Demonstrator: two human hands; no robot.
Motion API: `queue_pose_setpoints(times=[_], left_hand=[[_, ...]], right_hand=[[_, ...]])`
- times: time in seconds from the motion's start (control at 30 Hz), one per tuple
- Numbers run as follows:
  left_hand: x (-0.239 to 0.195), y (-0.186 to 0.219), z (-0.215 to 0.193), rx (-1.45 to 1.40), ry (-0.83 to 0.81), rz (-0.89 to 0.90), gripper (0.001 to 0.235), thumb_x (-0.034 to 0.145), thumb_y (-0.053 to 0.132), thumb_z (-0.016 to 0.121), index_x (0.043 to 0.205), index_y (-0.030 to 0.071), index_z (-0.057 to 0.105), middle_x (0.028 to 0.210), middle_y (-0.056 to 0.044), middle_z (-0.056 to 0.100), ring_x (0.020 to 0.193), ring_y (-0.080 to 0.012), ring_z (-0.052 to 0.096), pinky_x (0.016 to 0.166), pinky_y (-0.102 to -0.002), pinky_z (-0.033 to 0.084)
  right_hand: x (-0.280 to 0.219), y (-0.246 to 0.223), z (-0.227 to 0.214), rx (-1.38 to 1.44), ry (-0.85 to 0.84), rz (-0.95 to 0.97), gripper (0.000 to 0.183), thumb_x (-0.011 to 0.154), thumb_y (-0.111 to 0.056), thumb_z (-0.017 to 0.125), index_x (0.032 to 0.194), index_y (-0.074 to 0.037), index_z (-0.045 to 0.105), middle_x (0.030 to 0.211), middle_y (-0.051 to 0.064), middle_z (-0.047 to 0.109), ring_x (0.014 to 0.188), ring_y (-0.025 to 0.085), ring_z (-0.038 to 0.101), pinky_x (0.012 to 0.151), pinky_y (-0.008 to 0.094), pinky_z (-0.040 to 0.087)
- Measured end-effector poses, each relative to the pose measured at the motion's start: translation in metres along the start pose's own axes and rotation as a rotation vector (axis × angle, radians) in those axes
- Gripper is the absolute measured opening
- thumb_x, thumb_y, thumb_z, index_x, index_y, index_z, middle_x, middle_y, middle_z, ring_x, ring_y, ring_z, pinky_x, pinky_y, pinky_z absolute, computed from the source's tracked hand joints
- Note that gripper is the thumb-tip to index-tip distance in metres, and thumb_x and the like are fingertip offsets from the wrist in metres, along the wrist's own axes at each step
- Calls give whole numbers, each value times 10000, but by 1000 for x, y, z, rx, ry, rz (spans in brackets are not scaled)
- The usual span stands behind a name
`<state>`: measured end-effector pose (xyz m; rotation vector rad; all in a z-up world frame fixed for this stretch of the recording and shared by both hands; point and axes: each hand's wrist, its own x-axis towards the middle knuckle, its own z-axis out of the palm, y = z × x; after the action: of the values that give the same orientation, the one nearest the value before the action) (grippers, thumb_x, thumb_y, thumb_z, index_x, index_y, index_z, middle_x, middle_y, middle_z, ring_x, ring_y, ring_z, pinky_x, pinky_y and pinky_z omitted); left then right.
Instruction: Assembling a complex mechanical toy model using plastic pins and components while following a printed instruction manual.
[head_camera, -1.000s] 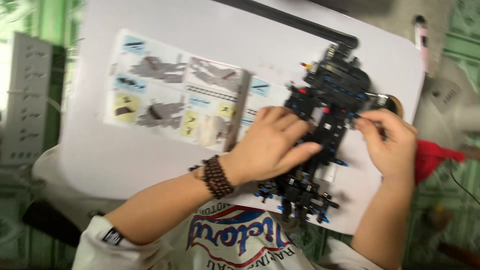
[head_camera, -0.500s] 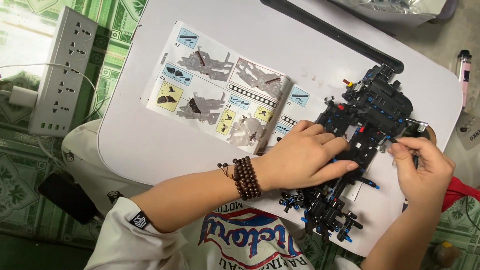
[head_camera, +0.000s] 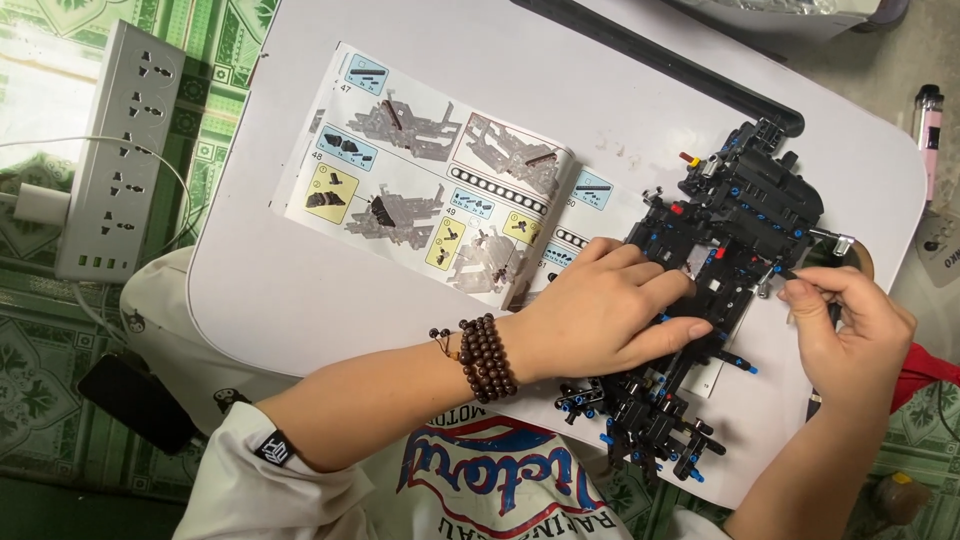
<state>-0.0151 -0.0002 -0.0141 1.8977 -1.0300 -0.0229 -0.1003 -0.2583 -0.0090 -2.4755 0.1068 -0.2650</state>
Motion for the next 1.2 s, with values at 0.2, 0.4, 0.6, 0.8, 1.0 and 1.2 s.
queue_pose_setpoints(times=[0.2,0.4,0.6,0.8,1.0,1.2], left_hand=[[0,0,1,-13,-5,-10,439,918,446,337,992,77,565,768,-62,643,751,-292,526,766,-400,357],[1,0,-2,-23,-15,-1,407,920,430,360,967,73,551,781,-59,641,766,-309,527,770,-414,359],[7,3,-11,-75,-82,25,337,930,393,400,895,90,545,759,-90,620,745,-307,538,731,-399,351],[10,4,-9,-105,-149,3,342,945,358,404,959,52,555,831,-93,644,837,-296,554,801,-401,351],[10,3,-8,-80,-162,-17,325,941,346,420,988,54,556,891,-81,659,863,-287,556,790,-394,349],[9,2,-9,-89,-128,-5,338,939,353,425,943,39,548,812,-93,639,836,-298,545,793,-393,360]], right_hand=[[0,2,1,-12,13,-1,34,1023,126,629,1031,143,600,877,202,594,733,227,550,679,291,439],[2,-1,2,-33,30,-18,38,1007,117,648,1001,110,611,822,160,581,708,201,530,692,284,418],[8,-13,3,-59,66,-14,50,953,92,665,944,58,629,820,112,616,718,168,518,702,276,416],[14,-21,-1,4,44,-84,23,903,83,641,902,72,621,786,128,601,695,184,528,629,267,420],[13,-19,-2,19,20,-114,47,912,44,638,885,54,601,772,113,583,664,184,488,602,270,385],[11,-14,0,0,30,-110,40,914,59,653,914,63,614,788,124,592,689,192,506,616,275,401]])
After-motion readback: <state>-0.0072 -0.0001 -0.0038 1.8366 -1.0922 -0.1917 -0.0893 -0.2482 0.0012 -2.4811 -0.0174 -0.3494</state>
